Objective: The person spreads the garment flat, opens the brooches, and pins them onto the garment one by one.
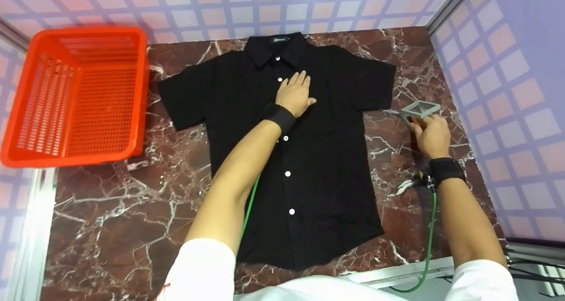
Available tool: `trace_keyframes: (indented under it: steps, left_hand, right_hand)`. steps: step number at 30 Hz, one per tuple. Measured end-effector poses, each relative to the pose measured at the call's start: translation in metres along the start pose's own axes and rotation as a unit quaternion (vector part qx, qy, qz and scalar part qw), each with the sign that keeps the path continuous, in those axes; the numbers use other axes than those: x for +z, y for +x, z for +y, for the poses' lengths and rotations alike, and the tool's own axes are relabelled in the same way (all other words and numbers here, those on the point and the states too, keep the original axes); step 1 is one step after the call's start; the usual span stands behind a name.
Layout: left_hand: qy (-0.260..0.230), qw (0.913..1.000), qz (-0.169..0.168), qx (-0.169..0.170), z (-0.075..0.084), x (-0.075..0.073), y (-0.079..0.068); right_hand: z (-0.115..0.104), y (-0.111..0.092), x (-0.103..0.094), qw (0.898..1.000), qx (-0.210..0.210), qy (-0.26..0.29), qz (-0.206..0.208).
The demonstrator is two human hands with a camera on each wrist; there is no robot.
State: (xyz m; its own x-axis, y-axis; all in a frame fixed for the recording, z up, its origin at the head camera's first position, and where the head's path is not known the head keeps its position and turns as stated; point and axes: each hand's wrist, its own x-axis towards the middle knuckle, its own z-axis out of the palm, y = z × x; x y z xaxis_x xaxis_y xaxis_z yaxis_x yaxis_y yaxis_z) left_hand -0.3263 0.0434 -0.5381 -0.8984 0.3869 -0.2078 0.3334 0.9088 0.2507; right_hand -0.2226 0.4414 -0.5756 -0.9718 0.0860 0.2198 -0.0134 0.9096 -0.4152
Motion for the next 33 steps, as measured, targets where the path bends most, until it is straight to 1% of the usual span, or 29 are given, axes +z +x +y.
trace_keyframes:
  steps: [3, 5, 9, 12, 15, 16, 17, 18, 19, 22, 23, 25, 27, 29, 31, 32, 33]
  left_hand:
    - [0.002, 0.9999, 0.009, -0.009, 0.005, 0.003, 0.014]
    - [0.004, 0.9996, 0.014, -0.022, 0.005, 0.005, 0.021]
    - [0.003, 0.9992, 0.018, -0.037, 0.008, 0.008, 0.032]
    - [0.001, 0.9988, 0.030, -0.040, 0.010, 0.014, 0.039]
    - [-0.012, 0.9973, 0.051, -0.051, 0.011, 0.019, 0.044]
    - [-0.018, 0.9965, 0.059, -0.056, 0.010, 0.021, 0.045]
    - [-0.028, 0.9954, 0.068, -0.062, 0.010, 0.021, 0.047]
    - [-0.035, 0.9940, 0.079, -0.067, 0.009, 0.022, 0.048]
    - [-0.040, 0.9924, 0.093, -0.070, 0.008, 0.021, 0.049]
    - [-0.048, 0.9869, 0.132, -0.079, 0.005, 0.019, 0.052]
    - [-0.049, 0.9852, 0.143, -0.081, 0.004, 0.018, 0.053]
    - [-0.045, 0.9833, 0.156, -0.084, 0.002, 0.016, 0.055]
    - [-0.040, 0.9837, 0.154, -0.084, 0.001, 0.016, 0.056]
    - [-0.032, 0.9856, 0.147, -0.078, 0.001, 0.017, 0.056]
    - [-0.027, 0.9872, 0.140, -0.071, 0.002, 0.018, 0.057]
    - [-0.025, 0.9877, 0.138, -0.069, 0.002, 0.018, 0.057]
    - [-0.025, 0.9882, 0.135, -0.067, 0.003, 0.018, 0.057]
  right_hand:
    - [0.009, -0.001, -0.004, 0.999, -0.005, 0.043, 0.016]
    - [0.012, -0.001, -0.006, 0.997, -0.005, 0.067, 0.025]
    - [0.011, -0.009, -0.020, 0.995, -0.001, 0.090, 0.038]
    - [0.002, -0.019, -0.030, 0.993, 0.015, 0.102, 0.060]
    - [-0.014, -0.025, -0.034, 0.986, 0.050, 0.132, 0.086]
    - [-0.022, -0.025, -0.035, 0.983, 0.064, 0.146, 0.089]
    - [-0.029, -0.023, -0.036, 0.979, 0.078, 0.171, 0.084]
    - [-0.038, -0.020, -0.037, 0.973, 0.094, 0.198, 0.070]
    - [-0.046, -0.016, -0.037, 0.967, 0.109, 0.224, 0.051]
    - [-0.072, 0.002, -0.036, 0.939, 0.146, 0.310, -0.025]
    - [-0.080, 0.008, -0.035, 0.922, 0.159, 0.349, -0.050]
    - [-0.095, 0.021, -0.030, 0.891, 0.176, 0.410, -0.084]
    - [-0.108, 0.031, -0.023, 0.858, 0.185, 0.469, -0.102]
    - [-0.118, 0.038, -0.015, 0.828, 0.192, 0.516, -0.109]
    - [-0.126, 0.045, -0.007, 0.816, 0.191, 0.534, -0.112]
    - [-0.129, 0.047, -0.004, 0.815, 0.188, 0.537, -0.113]
    - [-0.131, 0.050, 0.000, 0.818, 0.185, 0.532, -0.114]
